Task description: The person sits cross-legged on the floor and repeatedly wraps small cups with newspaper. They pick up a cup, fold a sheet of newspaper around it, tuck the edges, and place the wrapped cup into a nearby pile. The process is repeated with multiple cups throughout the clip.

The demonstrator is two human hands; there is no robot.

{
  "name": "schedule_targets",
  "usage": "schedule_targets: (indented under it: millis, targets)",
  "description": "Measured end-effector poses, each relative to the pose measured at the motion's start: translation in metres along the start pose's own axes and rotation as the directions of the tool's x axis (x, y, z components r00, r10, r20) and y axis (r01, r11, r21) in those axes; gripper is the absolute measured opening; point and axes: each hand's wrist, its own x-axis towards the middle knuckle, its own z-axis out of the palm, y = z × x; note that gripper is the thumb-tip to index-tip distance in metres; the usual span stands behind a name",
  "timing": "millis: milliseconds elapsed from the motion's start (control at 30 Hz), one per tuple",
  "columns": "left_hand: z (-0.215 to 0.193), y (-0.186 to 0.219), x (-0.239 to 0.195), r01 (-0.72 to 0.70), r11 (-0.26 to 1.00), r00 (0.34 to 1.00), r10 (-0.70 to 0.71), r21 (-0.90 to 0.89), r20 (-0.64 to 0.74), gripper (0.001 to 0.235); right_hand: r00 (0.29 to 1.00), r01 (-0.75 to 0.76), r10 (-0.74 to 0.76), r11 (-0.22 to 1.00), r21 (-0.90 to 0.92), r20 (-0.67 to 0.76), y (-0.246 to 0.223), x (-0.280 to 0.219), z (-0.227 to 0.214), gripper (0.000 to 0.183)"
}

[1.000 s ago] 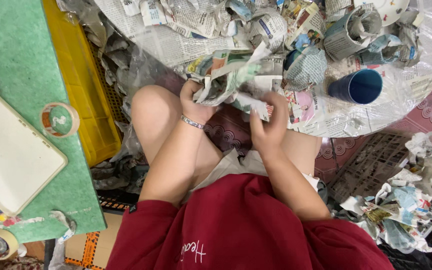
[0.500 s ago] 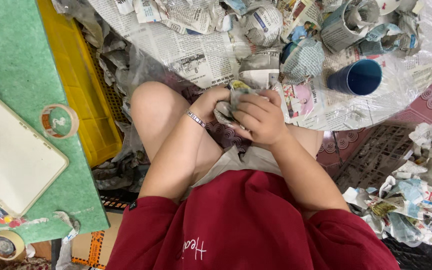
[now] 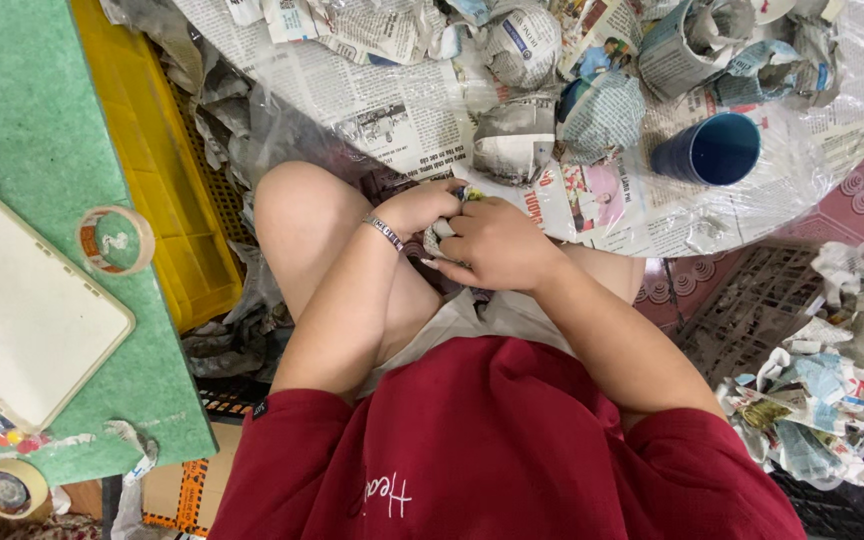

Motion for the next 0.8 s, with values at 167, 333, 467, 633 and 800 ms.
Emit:
schedule_targets:
  millis: [167, 333, 467, 633, 800]
  targets:
    - [-0.003, -0.003, -0.006, 0.02, 0.991, 0.993, -0.003, -0.135, 0.12, 0.034, 0.999, -0.046, 0.047, 0.994, 0.102, -0.002, 0.007, -0.009, 0.012, 0.032]
    - [-0.009, 0.017, -0.035, 0.022, 0.934, 0.95, 0.092, -0.356, 0.298, 0.049, 0.962, -0.136, 0.229, 0.872, 0.471, -0.146, 0.033, -0.039, 0.038, 0.025]
    - [0.01, 0.039, -0.051, -0.286, 0.934, 0.932, 0.323, -0.215, 0.162, 0.064, 0.687, -0.014, 0.727, 0.03, 0.999, -0.012, 0.048, -0.057, 0.069, 0.031]
    - [0.045, 0.064, -0.06, -0.616, 0.706, 0.748, 0.664, 0.35, -0.024, 0.056, 0.499, 0.349, 0.864, -0.27, 0.897, 0.066, 0.044, -0.055, 0.079, 0.034]
    - [0.074, 0.067, -0.067, -0.584, 0.66, 0.683, 0.714, 0.473, -0.153, 0.043, 0.488, 0.34, 0.872, -0.219, 0.915, 0.028, 0.034, -0.055, 0.076, 0.034]
